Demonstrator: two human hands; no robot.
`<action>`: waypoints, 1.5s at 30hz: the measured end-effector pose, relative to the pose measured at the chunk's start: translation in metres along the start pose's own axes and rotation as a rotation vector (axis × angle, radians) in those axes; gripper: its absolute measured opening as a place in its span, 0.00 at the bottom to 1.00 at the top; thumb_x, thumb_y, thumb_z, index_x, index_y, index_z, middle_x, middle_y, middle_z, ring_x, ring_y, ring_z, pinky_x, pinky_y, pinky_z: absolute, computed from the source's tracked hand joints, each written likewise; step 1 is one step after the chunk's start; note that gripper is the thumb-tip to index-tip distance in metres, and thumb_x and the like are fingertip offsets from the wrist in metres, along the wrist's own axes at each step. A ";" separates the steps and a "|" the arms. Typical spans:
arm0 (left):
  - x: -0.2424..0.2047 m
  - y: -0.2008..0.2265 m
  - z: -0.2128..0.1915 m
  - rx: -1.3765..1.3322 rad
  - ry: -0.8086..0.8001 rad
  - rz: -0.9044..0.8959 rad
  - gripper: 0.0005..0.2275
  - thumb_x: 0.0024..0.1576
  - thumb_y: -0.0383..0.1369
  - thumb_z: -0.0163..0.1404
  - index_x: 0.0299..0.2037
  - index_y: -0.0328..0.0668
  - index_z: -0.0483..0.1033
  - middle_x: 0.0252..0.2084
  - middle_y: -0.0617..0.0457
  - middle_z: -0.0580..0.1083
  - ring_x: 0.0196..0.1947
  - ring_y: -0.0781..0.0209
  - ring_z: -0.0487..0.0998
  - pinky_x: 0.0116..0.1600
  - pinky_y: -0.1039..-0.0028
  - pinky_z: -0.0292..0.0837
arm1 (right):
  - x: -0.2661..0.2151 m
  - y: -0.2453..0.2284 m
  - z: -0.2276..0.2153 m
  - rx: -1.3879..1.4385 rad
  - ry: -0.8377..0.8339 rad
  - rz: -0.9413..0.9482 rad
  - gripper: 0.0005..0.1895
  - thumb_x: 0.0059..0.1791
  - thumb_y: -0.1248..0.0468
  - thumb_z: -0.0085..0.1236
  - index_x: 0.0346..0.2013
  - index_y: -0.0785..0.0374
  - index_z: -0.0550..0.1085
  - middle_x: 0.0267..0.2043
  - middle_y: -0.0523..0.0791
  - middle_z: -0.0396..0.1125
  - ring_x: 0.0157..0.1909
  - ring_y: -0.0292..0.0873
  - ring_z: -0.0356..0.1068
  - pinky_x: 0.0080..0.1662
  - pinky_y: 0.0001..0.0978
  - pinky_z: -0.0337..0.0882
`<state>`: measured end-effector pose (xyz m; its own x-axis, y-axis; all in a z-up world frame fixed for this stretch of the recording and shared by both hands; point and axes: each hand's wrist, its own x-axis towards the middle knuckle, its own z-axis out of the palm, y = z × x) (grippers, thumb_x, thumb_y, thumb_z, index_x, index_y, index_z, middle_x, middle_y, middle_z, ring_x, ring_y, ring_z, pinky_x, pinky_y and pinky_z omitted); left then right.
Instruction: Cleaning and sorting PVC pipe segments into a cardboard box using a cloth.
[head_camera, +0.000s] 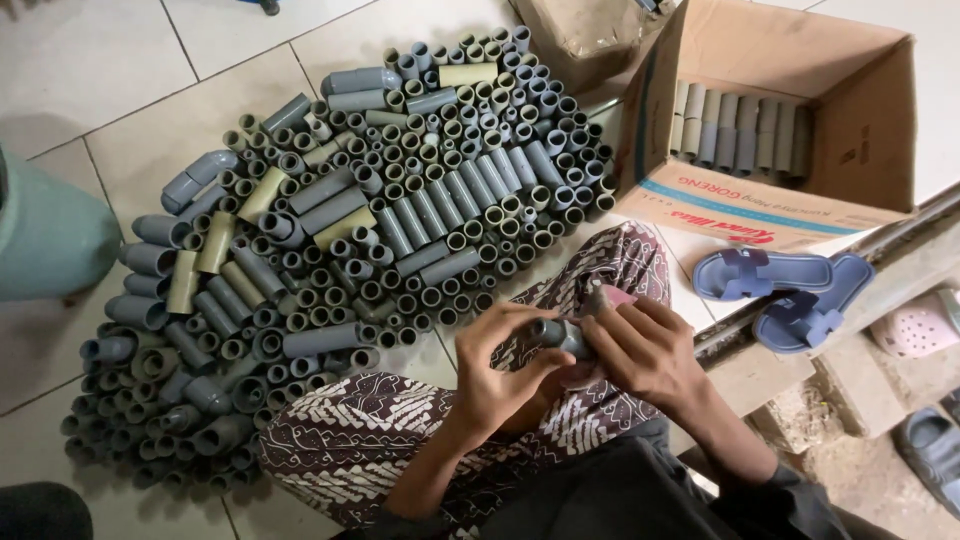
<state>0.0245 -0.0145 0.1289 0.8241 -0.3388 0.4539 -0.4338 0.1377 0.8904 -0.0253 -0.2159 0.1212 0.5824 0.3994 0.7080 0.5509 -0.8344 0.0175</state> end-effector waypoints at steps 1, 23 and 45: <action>0.003 0.013 -0.001 0.027 0.036 -0.046 0.17 0.51 0.42 0.66 0.43 0.38 0.84 0.36 0.47 0.81 0.39 0.48 0.84 0.47 0.61 0.79 | 0.002 0.002 -0.004 -0.084 -0.007 -0.090 0.24 0.60 0.55 0.37 0.26 0.61 0.73 0.24 0.47 0.62 0.19 0.43 0.61 0.30 0.31 0.67; 0.004 -0.028 -0.023 -0.352 -0.262 0.149 0.09 0.52 0.31 0.64 0.40 0.36 0.84 0.37 0.47 0.81 0.40 0.49 0.83 0.52 0.61 0.76 | -0.003 -0.004 0.017 1.016 -0.249 0.238 0.22 0.56 0.53 0.45 0.34 0.73 0.72 0.28 0.56 0.67 0.29 0.64 0.70 0.35 0.56 0.73; 0.006 -0.008 -0.020 -0.313 -0.313 0.249 0.05 0.57 0.32 0.60 0.39 0.40 0.81 0.43 0.48 0.81 0.43 0.51 0.81 0.51 0.64 0.81 | 0.011 -0.023 0.013 1.843 -0.290 0.553 0.11 0.49 0.61 0.63 0.26 0.66 0.77 0.23 0.45 0.69 0.23 0.39 0.68 0.27 0.26 0.70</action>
<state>0.0402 0.0013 0.1255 0.5399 -0.5162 0.6648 -0.4337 0.5064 0.7453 -0.0238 -0.1876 0.1197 0.8427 0.4760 0.2517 0.0403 0.4104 -0.9110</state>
